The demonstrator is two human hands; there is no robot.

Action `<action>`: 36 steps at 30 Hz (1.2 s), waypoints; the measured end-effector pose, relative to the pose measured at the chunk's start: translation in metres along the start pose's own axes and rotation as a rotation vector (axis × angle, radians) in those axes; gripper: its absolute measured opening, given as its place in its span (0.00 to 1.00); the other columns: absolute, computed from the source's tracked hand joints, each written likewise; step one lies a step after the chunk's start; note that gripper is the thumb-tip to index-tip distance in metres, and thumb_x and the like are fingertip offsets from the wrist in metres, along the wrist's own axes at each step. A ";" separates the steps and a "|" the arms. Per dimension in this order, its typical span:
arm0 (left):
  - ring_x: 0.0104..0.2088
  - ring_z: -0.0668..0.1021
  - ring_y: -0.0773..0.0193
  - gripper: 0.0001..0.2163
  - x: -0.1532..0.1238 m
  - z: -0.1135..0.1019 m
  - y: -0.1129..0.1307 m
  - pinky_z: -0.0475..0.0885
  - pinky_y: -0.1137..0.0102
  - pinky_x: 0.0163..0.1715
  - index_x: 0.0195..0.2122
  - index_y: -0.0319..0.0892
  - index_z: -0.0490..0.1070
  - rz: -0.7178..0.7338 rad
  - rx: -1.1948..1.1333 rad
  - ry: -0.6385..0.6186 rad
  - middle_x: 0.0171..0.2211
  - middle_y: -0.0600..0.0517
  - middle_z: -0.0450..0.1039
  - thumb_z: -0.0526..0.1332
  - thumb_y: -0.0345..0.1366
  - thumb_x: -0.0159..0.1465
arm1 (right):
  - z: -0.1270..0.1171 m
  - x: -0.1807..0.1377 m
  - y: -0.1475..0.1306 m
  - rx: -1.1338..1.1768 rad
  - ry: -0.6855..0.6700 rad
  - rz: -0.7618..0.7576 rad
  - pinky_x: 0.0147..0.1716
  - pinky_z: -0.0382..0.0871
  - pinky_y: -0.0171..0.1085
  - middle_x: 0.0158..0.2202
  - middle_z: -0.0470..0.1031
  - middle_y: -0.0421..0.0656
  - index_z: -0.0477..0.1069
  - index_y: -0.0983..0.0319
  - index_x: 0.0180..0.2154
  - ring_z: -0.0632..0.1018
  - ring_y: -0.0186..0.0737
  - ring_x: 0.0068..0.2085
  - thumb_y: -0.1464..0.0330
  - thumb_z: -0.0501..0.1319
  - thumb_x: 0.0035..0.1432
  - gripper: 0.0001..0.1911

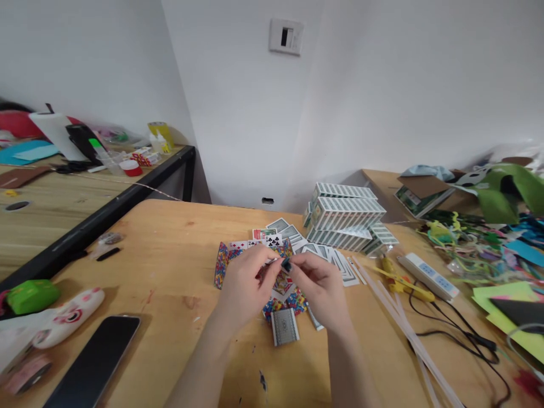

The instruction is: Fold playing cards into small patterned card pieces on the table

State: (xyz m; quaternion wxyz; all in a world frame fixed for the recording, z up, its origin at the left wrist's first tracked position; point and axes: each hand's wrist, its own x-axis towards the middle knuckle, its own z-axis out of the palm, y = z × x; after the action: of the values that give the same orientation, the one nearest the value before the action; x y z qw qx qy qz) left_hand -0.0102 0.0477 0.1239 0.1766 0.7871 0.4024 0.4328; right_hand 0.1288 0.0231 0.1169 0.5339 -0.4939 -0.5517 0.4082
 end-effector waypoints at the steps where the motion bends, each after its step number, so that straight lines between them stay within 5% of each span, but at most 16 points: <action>1: 0.26 0.70 0.68 0.06 0.000 0.001 0.000 0.64 0.73 0.27 0.28 0.41 0.65 0.021 0.027 0.020 0.24 0.54 0.68 0.53 0.31 0.61 | 0.002 0.000 -0.001 0.018 0.022 0.010 0.22 0.61 0.30 0.21 0.67 0.38 0.69 0.63 0.24 0.66 0.31 0.23 0.68 0.58 0.51 0.06; 10: 0.26 0.72 0.67 0.06 -0.002 0.004 -0.001 0.65 0.73 0.27 0.28 0.41 0.66 0.086 0.057 0.114 0.24 0.53 0.70 0.53 0.30 0.61 | 0.014 -0.002 -0.003 0.033 0.189 0.134 0.18 0.56 0.29 0.17 0.62 0.35 0.71 0.63 0.20 0.61 0.30 0.20 0.73 0.54 0.40 0.07; 16: 0.26 0.72 0.67 0.06 -0.001 0.004 -0.002 0.65 0.74 0.27 0.27 0.42 0.65 0.007 0.042 0.124 0.23 0.53 0.69 0.53 0.30 0.60 | 0.002 0.000 0.000 -0.001 0.117 0.162 0.22 0.62 0.31 0.21 0.71 0.38 0.77 0.62 0.27 0.67 0.32 0.22 0.73 0.53 0.40 0.14; 21: 0.25 0.72 0.67 0.05 0.002 0.006 -0.009 0.66 0.75 0.25 0.28 0.42 0.65 -0.106 0.012 0.099 0.25 0.54 0.71 0.53 0.32 0.61 | -0.003 0.001 -0.003 0.101 -0.079 0.191 0.27 0.67 0.33 0.28 0.75 0.40 0.75 0.63 0.36 0.72 0.34 0.25 0.73 0.53 0.46 0.16; 28: 0.32 0.75 0.66 0.04 0.002 0.007 -0.011 0.69 0.72 0.33 0.34 0.42 0.70 -0.006 -0.053 0.009 0.30 0.52 0.74 0.56 0.31 0.60 | -0.008 0.006 0.009 -0.093 0.116 0.035 0.25 0.65 0.33 0.26 0.75 0.42 0.72 0.64 0.30 0.72 0.36 0.27 0.67 0.58 0.51 0.07; 36: 0.35 0.77 0.65 0.08 -0.002 0.011 -0.014 0.71 0.70 0.36 0.40 0.44 0.70 0.101 0.007 -0.026 0.35 0.52 0.76 0.58 0.29 0.59 | -0.017 0.004 0.009 -0.324 0.128 -0.075 0.31 0.67 0.37 0.31 0.77 0.44 0.74 0.61 0.33 0.74 0.40 0.32 0.70 0.55 0.53 0.09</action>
State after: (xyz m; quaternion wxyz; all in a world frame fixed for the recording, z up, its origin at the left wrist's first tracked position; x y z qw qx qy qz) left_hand -0.0082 0.0555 0.1079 0.1568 0.8126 0.3615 0.4294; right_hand 0.1471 0.0270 0.1101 0.4963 -0.5775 -0.5931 0.2615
